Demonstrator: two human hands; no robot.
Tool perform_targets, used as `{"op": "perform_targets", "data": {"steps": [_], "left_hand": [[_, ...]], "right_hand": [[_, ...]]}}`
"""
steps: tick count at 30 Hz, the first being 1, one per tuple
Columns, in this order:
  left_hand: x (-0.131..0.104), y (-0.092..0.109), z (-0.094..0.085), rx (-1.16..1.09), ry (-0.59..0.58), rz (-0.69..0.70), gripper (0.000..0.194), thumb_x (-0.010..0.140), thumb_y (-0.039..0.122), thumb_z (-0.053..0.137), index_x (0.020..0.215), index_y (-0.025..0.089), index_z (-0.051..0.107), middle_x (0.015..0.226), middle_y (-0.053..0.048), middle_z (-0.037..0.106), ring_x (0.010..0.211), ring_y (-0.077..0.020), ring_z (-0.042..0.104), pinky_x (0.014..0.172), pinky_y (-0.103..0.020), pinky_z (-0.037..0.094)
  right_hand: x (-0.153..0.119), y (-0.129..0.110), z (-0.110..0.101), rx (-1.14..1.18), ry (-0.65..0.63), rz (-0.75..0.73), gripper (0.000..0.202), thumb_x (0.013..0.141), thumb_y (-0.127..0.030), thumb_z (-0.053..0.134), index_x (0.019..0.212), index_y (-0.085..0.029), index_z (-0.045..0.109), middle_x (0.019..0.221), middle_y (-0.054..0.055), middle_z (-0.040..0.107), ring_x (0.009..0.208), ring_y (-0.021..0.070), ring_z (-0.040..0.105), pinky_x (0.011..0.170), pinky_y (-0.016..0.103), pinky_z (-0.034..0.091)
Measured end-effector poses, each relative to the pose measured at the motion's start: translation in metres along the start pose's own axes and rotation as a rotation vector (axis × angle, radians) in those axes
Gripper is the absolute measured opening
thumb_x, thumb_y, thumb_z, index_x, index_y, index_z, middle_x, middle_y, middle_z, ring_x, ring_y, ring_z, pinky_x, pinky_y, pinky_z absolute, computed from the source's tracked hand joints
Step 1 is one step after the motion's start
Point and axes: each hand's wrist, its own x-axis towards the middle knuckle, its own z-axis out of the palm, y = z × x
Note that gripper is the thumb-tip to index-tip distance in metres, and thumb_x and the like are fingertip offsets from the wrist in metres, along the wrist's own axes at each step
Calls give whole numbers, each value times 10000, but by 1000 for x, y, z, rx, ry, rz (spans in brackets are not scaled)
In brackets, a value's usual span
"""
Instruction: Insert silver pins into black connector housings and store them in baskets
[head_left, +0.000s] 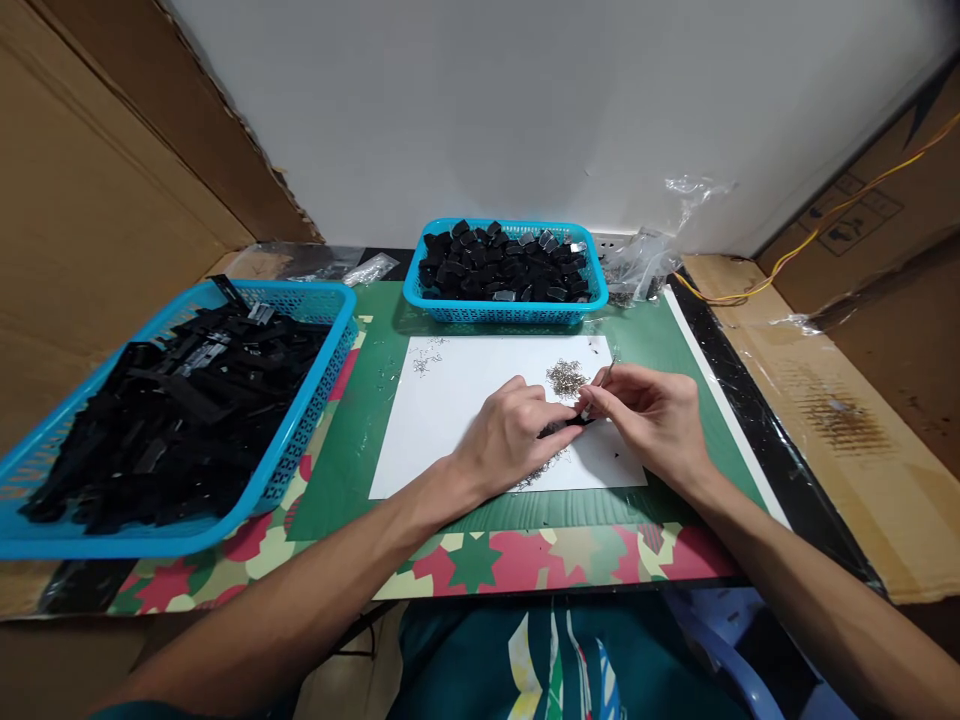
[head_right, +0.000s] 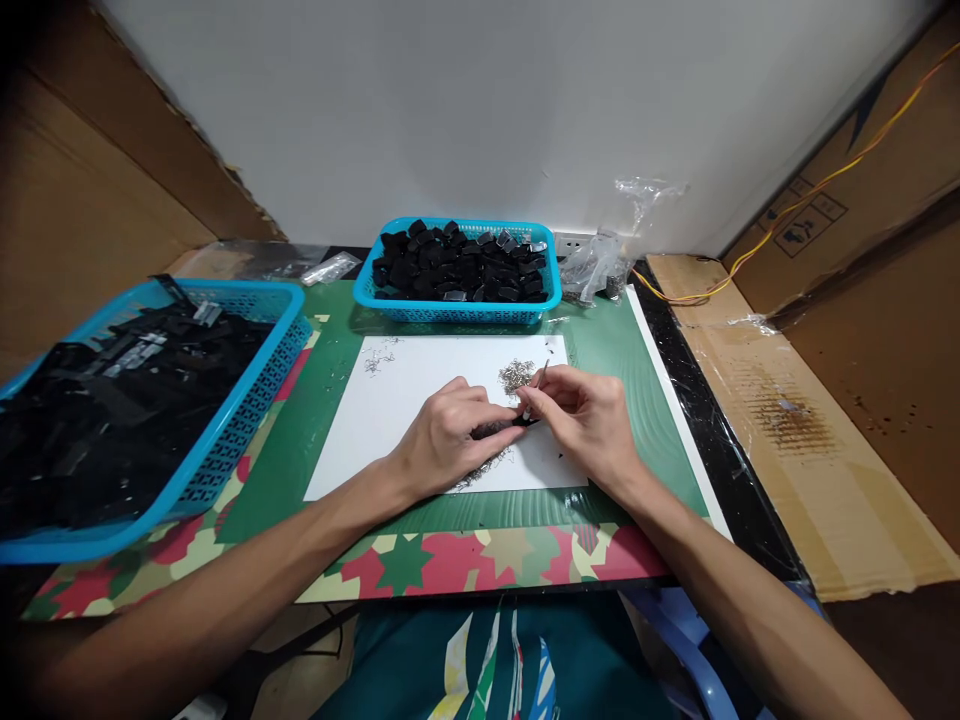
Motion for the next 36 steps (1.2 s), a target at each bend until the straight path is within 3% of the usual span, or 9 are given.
{"op": "perform_targets", "data": {"steps": [10,14,16,19,22,26,30,32,36], "left_hand": [[1,3,-1,7,-43,-59,162,948,278,694,873,165,780,653,0,601,635,-161,548,699,-328,373],[2,4,-3,-12,-45,-119,127,926,265,714,883,176,793,673,-11,618,629,-162,521,705,-332,395],[2,6,-6,-56,-10,-191,124,910,294,744,926,190,809,695,-20,638,638,-165,524,697,-330,408],[4,8,-12,-198,70,-345,165,877,337,786,981,211,811,760,-31,694,687,-172,566,696,-325,441],[9,7,-19,-393,186,-492,185,888,367,768,961,197,783,887,-50,755,753,-178,609,672,-310,464],[16,-2,-25,-645,297,-605,245,948,418,681,1007,181,657,934,-64,765,790,-171,646,675,-293,484],[17,-9,-25,-790,326,-655,270,962,428,645,1043,210,507,857,-28,754,687,-126,579,636,-251,470],[16,-9,-24,-810,313,-650,270,951,408,655,1037,216,486,874,-23,745,668,-114,550,632,-244,462],[14,-3,-21,-797,257,-637,232,956,379,644,1041,212,507,948,-40,721,720,-117,581,642,-239,446]], "right_hand": [[-6,-2,2,-220,31,-175,172,939,-253,691,781,-193,724,679,-1,736,571,133,699,569,238,543],[-6,1,7,-127,66,-160,149,923,-262,714,787,-198,717,718,12,757,613,154,727,608,255,580],[-3,1,6,18,124,-109,122,915,-280,732,825,-200,717,772,29,777,669,177,754,651,279,610],[7,3,-6,176,318,-59,127,939,-327,715,944,-200,707,808,44,767,709,197,753,707,336,633],[19,11,-23,193,412,-30,182,970,-372,661,1013,-198,695,737,9,690,609,167,676,634,321,588],[25,22,-32,-51,125,33,221,991,-330,561,930,-183,714,698,5,639,585,151,563,560,283,427],[21,22,-19,-327,-197,83,237,946,-292,567,847,-180,750,689,16,656,628,162,538,592,290,349],[17,20,-10,-363,-238,106,205,912,-304,607,849,-181,758,609,-10,586,582,152,489,580,289,323],[15,21,-1,-358,-195,116,177,856,-313,667,873,-174,775,574,-31,522,560,141,449,578,282,319]]}}
